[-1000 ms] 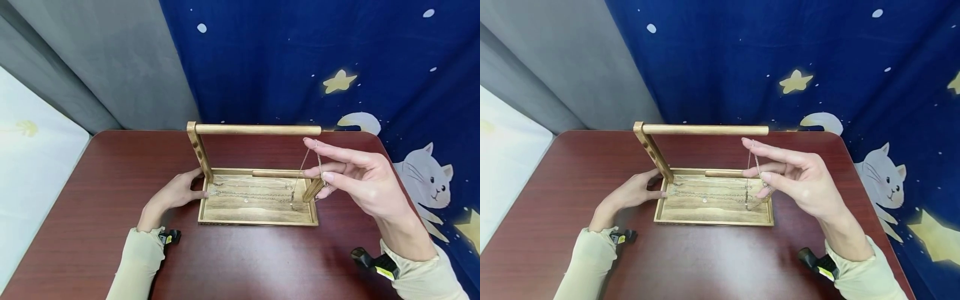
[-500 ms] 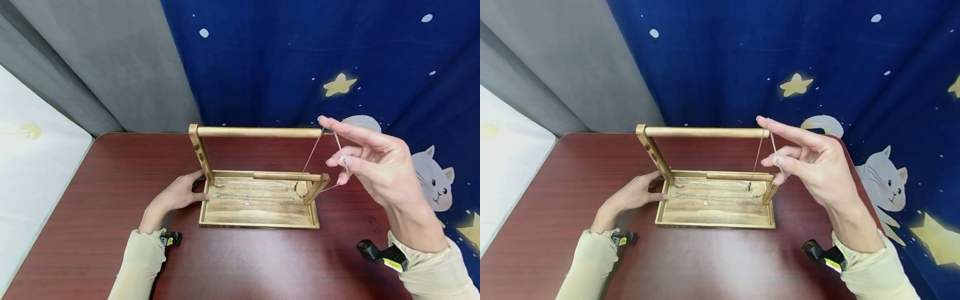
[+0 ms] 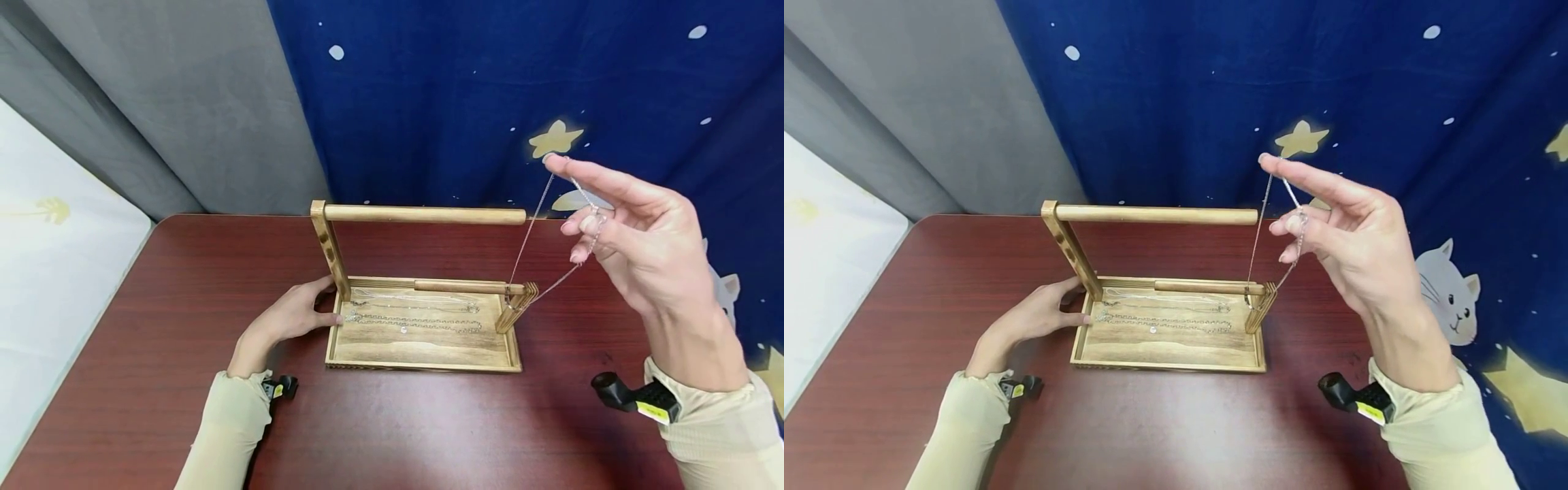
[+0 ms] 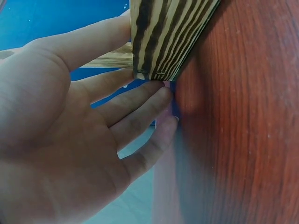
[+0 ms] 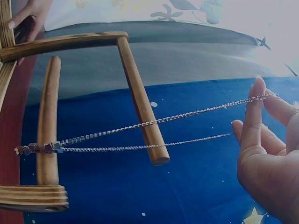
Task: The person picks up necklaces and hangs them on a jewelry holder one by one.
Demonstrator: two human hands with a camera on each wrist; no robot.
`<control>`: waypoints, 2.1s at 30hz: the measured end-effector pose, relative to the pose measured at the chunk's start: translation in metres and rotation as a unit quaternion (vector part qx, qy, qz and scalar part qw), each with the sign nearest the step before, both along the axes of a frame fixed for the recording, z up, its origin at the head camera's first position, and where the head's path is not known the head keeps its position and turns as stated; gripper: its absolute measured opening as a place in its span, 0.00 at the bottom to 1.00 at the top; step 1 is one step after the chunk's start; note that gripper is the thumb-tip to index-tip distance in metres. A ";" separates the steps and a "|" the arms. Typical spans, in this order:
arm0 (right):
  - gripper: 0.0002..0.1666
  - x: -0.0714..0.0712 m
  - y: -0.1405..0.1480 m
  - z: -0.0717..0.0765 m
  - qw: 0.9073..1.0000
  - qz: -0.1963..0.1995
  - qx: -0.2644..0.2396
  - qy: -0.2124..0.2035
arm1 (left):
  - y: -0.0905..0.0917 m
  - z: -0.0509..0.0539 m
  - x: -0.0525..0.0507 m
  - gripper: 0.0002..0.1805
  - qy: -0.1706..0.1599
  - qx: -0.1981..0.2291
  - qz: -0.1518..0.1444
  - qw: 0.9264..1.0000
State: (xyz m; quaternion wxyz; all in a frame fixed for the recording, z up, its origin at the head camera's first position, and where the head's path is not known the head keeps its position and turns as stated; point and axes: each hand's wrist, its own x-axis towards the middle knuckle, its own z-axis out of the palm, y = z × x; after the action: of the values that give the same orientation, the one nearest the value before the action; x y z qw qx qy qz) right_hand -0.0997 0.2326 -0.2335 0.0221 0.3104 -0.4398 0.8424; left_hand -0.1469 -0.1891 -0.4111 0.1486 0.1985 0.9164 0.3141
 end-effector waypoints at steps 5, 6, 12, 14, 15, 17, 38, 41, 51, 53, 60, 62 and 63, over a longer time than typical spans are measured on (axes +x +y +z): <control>0.29 -0.009 0.005 0.008 0.999 -0.006 0.004 -0.038 | 0.001 0.000 -0.001 0.43 -0.001 0.006 0.001 1.000; 0.29 -0.010 0.006 0.009 0.999 -0.006 0.007 -0.044 | 0.001 0.000 -0.001 0.43 -0.001 0.006 0.002 1.000; 0.28 -0.018 0.006 0.016 0.997 -0.032 0.034 -0.059 | 0.002 0.001 0.001 0.43 -0.003 0.003 0.003 1.000; 0.27 -0.019 0.006 0.018 0.996 -0.050 0.050 -0.061 | 0.001 0.001 0.001 0.43 -0.002 0.003 0.004 1.000; 0.27 -0.020 0.005 0.020 0.995 -0.058 0.058 -0.062 | 0.001 0.001 0.001 0.43 -0.002 0.003 0.004 1.000; 0.26 -0.021 0.004 0.023 0.993 -0.065 0.071 -0.064 | 0.001 0.001 0.001 0.43 -0.003 0.004 0.005 1.000; 0.24 -0.039 -0.009 0.013 0.992 -0.044 0.096 -0.075 | 0.002 0.000 0.000 0.43 -0.004 0.012 0.002 1.000; 0.24 -0.039 -0.014 0.010 0.992 -0.024 0.092 -0.083 | 0.002 -0.001 0.000 0.43 -0.005 0.014 0.000 1.000; 0.25 -0.039 -0.040 0.005 0.986 -0.013 0.147 -0.080 | -0.001 -0.003 0.000 0.42 -0.008 0.012 0.005 1.000; 0.25 -0.040 -0.045 0.004 0.985 -0.009 0.151 -0.082 | -0.002 -0.003 0.001 0.42 -0.007 0.012 0.006 1.000; 0.20 -0.041 -0.063 0.004 0.981 -0.013 0.171 -0.092 | -0.004 -0.002 0.001 0.43 0.002 0.011 0.005 1.000; 0.20 -0.041 -0.067 0.004 0.979 -0.014 0.184 -0.090 | -0.005 -0.001 0.001 0.43 0.002 0.012 0.005 1.000; 0.20 -0.041 -0.070 0.005 0.978 -0.013 0.187 -0.088 | -0.005 -0.001 0.002 0.43 0.001 0.013 0.005 1.000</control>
State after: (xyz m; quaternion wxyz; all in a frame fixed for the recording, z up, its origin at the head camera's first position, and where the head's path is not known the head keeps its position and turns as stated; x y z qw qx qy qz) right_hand -0.1412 0.1629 -0.2290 -0.0646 0.2282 -0.5938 0.7689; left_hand -0.1452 -0.1937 -0.4122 0.1433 0.1962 0.9136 0.3261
